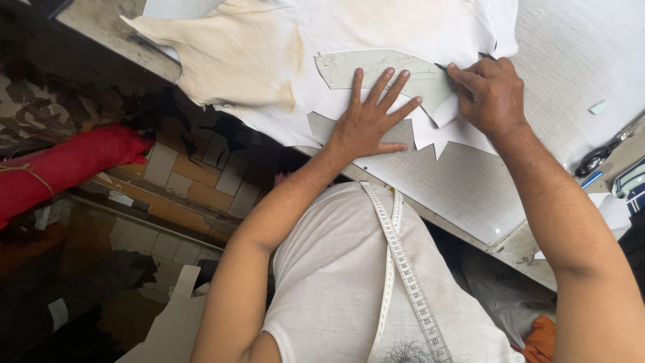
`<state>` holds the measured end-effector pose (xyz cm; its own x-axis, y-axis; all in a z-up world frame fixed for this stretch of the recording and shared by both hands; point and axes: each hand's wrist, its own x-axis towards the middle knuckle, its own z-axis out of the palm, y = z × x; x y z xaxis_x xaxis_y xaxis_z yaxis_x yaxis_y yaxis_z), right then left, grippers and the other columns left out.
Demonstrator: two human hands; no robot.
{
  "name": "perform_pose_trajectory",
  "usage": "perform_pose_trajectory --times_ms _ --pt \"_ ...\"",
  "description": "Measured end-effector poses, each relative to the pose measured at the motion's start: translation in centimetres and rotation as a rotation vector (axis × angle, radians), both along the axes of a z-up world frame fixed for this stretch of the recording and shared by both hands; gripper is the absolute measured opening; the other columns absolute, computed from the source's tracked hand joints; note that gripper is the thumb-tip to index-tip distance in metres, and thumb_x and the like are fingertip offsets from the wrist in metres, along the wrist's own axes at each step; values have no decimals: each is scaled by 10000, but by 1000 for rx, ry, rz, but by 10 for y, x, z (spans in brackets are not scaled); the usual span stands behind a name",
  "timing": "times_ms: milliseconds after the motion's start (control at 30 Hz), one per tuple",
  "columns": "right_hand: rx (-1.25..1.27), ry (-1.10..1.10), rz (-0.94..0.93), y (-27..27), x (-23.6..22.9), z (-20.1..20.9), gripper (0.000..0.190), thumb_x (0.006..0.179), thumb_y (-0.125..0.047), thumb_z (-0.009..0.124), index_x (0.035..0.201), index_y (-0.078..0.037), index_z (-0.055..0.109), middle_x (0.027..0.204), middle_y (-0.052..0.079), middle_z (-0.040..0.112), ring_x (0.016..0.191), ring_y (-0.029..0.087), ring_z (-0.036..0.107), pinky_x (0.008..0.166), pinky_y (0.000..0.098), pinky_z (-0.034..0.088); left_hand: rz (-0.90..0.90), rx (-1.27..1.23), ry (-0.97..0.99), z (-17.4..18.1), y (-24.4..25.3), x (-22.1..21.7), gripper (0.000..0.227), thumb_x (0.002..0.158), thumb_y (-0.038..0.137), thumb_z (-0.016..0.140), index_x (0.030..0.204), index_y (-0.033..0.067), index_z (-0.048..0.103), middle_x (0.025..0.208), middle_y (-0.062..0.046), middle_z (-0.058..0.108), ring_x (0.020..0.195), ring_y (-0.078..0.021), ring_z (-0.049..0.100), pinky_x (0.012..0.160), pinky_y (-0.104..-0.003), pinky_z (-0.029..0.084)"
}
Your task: The person folds and stacks brown paper patterns, then lays a white fabric piece on the table. They place a pattern on the fabric, trace its outline with a pen, and use a utility knife to cut the fabric along the traced line. The cut fabric piece is then set aside.
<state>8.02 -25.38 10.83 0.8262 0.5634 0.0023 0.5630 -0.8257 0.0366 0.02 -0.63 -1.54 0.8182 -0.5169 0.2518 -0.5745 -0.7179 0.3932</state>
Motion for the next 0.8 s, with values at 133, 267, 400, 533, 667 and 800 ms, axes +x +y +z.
perform_pose_trajectory --times_ms 133,267,400,533,667,800 --pt "342 146 -132 -2 -9 9 198 1053 -116 769 1251 -126 769 1012 53 700 924 162 638 833 323 539 3 -6 -11 1 1 0 1068 816 948 546 1660 367 246 1719 -178 106 1586 -389 74 1203 -820 47" --pt "807 415 -585 16 -54 13 421 999 -211 780 1394 -102 684 1019 103 668 837 151 643 835 291 598 -3 27 -7 3 0 -1 1083 809 946 550 1670 366 241 1729 -181 99 1594 -389 62 1208 -814 49" --pt "455 272 -579 40 -89 -2 493 914 -245 855 1358 -84 714 990 176 738 819 210 702 745 357 575 -1 31 -45 4 2 -1 1092 815 955 552 1675 361 236 1728 -179 89 1596 -384 55 1201 -821 46" --pt "425 108 -707 29 -109 -6 317 948 -237 863 1214 -98 759 879 148 771 762 193 730 697 341 579 -21 50 -47 5 2 1 1108 810 950 557 1680 351 222 1725 -188 84 1593 -392 56 1191 -825 49" --pt "621 -32 -859 8 -131 -8 175 1020 -129 771 1185 -76 752 857 61 740 726 106 689 649 275 538 -31 25 -47 6 2 2 1108 826 949 555 1677 333 203 1716 -204 82 1585 -406 54 1175 -842 52" --pt "752 -91 -929 -6 -140 -17 237 1019 -82 711 1253 -56 728 680 10 577 597 58 520 564 256 409 -40 31 -44 7 1 3 1109 823 943 561 1673 330 198 1707 -212 73 1578 -418 49 1157 -855 47"
